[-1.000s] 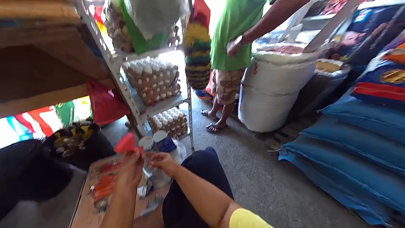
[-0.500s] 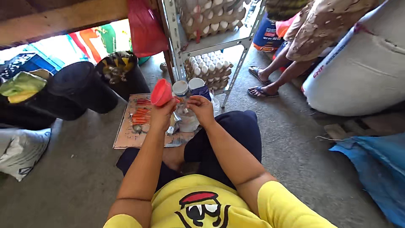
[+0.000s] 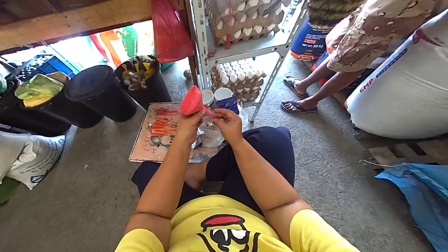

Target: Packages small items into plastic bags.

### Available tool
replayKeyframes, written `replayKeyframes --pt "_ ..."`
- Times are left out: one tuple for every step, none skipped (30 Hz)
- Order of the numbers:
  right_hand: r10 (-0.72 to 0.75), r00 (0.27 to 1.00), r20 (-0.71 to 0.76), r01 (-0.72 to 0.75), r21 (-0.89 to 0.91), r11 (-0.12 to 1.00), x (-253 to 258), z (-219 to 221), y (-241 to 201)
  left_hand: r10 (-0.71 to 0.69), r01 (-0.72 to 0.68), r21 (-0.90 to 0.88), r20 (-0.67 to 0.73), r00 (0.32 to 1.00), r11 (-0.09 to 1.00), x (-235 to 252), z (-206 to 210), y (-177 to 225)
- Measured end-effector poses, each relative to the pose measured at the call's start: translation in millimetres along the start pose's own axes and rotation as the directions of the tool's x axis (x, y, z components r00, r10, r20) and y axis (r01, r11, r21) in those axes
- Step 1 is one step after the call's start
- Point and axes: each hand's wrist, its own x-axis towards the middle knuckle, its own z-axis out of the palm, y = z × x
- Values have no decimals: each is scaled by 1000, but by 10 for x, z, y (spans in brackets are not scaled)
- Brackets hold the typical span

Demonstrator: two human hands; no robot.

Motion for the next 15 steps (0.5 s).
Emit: replayKeyframes --pt "0 1000 0 0 0 1000 1 1 1 1 -1 5 -2 1000 1000 2 -4 -4" --pt "1 1000 0 -1 2 1000 1 3 0 2 -2 6 -4 1000 1000 3 -8 -8" --pt "6 1000 3 -6 8 1000 -1 3 -1 2 -2 12 -7 1000 1000 1 -8 -11" --pt "11 1000 6 -11 12 1000 -2 3 1 3 -2 20 -11 1000 1000 0 -7 -12" --pt "15 1000 7 -15 16 1000 -2 3 4 6 -6 31 -11 1000 1000 0 -9 -16" --pt "16 1000 8 -16 18 1000 -4 5 5 12 -11 39 -8 1000 999 1 -14 -23" --pt "16 1000 8 -16 20 1000 -6 7 7 20 -19 47 -4 1000 999 4 -18 -31" --pt "16 1000 7 -16 21 1000 -9 8 7 28 -28 52 1 1000 998 7 -23 -41" --pt "18 1000 7 -18 20 1000 -9 7 4 37 -37 60 5 999 997 11 -24 -49" --pt "23 1000 6 -23 22 1000 -9 7 -1 44 -44 67 8 999 997 12 -25 -54" --pt "27 1000 6 -28 26 999 -9 6 -2 49 -50 69 11 999 996 13 -25 -58" --pt "31 999 5 -31 29 999 -9 7 1 53 -54 63 15 998 997 15 -26 -64" --pt "37 999 6 -37 28 999 -9 5 3 58 -59 56 20 998 997 20 -31 -70" --pt "45 999 7 -45 31 999 -11 4 5 62 -63 46 23 998 997 22 -35 -75" --pt "51 999 6 -52 38 998 -12 4 8 65 -66 40 25 998 997 22 -36 -74"
